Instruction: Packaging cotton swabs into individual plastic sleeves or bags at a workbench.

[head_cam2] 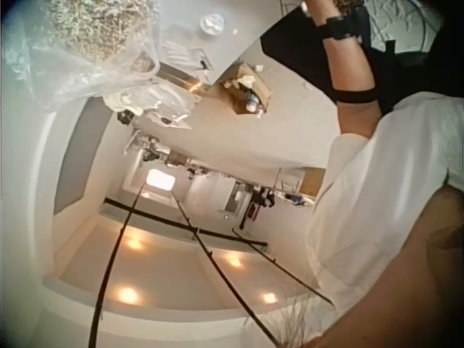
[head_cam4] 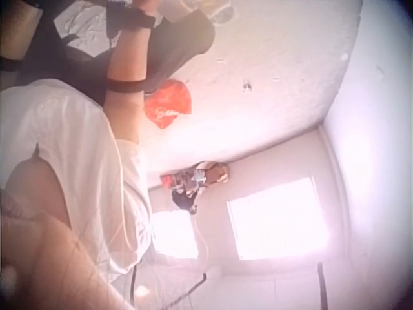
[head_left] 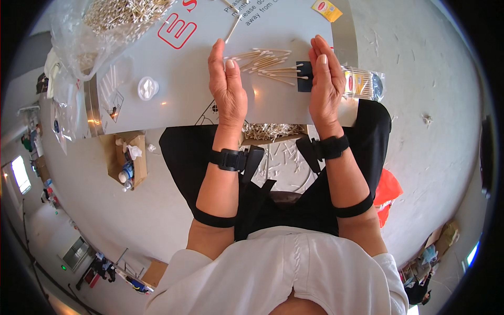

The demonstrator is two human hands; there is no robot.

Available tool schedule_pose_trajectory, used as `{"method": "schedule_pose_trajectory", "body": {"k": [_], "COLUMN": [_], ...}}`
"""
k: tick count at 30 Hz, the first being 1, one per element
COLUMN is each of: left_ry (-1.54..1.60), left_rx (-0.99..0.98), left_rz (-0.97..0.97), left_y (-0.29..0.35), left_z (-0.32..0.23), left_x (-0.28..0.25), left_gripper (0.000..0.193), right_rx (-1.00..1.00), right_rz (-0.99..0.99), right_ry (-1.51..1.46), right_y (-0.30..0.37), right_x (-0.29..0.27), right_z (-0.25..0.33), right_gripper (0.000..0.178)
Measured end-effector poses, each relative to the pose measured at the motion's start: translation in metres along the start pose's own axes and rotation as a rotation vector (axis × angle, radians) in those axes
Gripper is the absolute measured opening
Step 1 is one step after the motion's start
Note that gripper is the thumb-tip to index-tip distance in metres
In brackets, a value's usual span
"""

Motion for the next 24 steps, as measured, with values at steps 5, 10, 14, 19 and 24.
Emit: {"method": "schedule_pose_trajectory", "body": {"k": [5, 10, 14, 19, 24], "left_ry": [0.209, 0.374, 0.487, -0.043, -0.385], "left_rx": [0.031, -0.022, 0.038, 0.157, 0.349], "left_rz": [-0.051, 0.043, 0.081, -0.022, 0.103], "left_y": [-0.007, -0.015, -0.018, -0.024, -0.027], "left_z": [0.002, -0.001, -0.006, -0.010, -0.024], "left_x": [0.013, 0.028, 0.030, 0.007, 0.012], "left_gripper": [0.050, 0.049, 0.045, 0.015, 0.014], "right_rx": [0.029, 0.018, 0.081, 0.053, 0.160], "right_rz": [0.063, 0.131, 0.147, -0.002, -0.058], "right_ry": [0.068, 0.100, -0.016, -0.005, 0.189], "right_y": [-0.012, -0.017, -0.019, -0.014, 0.018], "right_x": [0.015, 0.021, 0.021, -0.001, -0.021], "right_z": [-0.010, -0.016, -0.016, -0.001, 0.005], "right_gripper": [0.040, 0.041, 0.039, 0.030, 0.023]}}
Point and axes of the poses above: each hand's wrist, its own y-axis away from the middle knuckle, its own x-axis out of the palm, z = x × y, the point moved 6 cm from there along -y, towards the middle knuckle, and after that the axes turned 11 degrees about -y, right-handed, at the moved point
